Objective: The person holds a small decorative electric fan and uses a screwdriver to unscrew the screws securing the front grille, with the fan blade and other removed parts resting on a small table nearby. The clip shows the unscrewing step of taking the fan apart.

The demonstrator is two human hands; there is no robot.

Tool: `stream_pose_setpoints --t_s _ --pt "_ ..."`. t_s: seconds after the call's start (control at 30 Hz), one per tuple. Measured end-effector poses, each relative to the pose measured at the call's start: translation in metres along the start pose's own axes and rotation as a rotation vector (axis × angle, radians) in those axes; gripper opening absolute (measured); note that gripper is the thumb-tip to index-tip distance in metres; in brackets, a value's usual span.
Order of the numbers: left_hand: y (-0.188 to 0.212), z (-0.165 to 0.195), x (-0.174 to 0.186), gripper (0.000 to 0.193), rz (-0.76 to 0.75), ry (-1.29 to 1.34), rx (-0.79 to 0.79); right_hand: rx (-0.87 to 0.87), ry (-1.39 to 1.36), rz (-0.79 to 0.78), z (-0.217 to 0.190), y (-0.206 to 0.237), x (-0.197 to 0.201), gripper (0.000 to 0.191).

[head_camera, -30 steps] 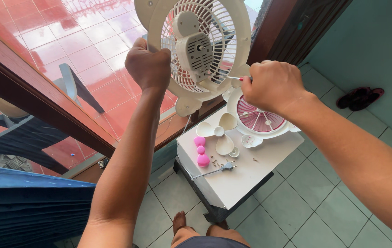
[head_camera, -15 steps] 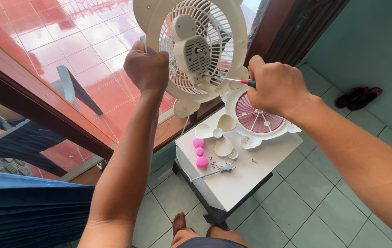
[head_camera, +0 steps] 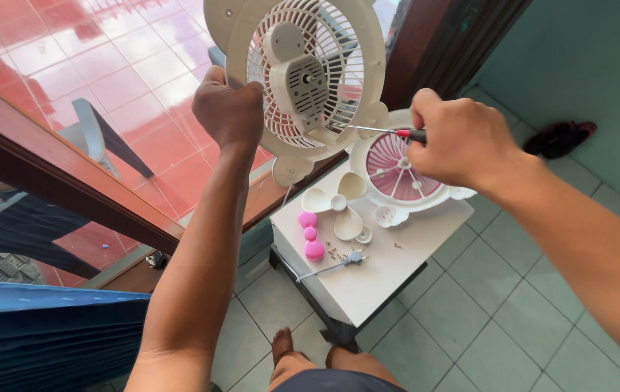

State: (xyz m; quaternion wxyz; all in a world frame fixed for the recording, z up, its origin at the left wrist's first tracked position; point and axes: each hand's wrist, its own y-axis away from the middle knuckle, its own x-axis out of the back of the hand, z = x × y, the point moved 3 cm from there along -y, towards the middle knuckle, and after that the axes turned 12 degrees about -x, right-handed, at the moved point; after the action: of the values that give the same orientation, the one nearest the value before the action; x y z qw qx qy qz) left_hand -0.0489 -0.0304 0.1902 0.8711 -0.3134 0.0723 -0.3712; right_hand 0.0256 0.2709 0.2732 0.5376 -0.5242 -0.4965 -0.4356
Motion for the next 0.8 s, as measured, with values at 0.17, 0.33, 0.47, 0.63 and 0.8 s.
stream_pose_setpoints --t_s 0.17,0.33,0.47,0.63,0.8 --pt "0.016 -0.003 -0.003 0.022 -0.022 -0.053 -0.048 -0.084 0.008 -0.102 0.027 0.027 0.003 0.033" --pt "0.033 -0.01 -0.008 0.021 -0.048 -0.008 -0.08 -0.191 0.051 -0.264 0.057 0.058 -0.005 0.03" --pt "0.04 -0.015 -0.012 0.029 -0.054 -0.029 -0.121 -0.227 0.102 -0.419 0.078 0.073 -0.027 0.027" --pt "0.046 -0.017 -0.013 0.028 -0.068 -0.011 -0.161 -0.234 0.094 -0.538 0.092 0.087 -0.065 0.026" --pt "0.051 -0.017 -0.011 0.027 -0.115 0.023 -0.212 -0.203 0.054 -0.533 0.097 0.091 -0.096 0.028"
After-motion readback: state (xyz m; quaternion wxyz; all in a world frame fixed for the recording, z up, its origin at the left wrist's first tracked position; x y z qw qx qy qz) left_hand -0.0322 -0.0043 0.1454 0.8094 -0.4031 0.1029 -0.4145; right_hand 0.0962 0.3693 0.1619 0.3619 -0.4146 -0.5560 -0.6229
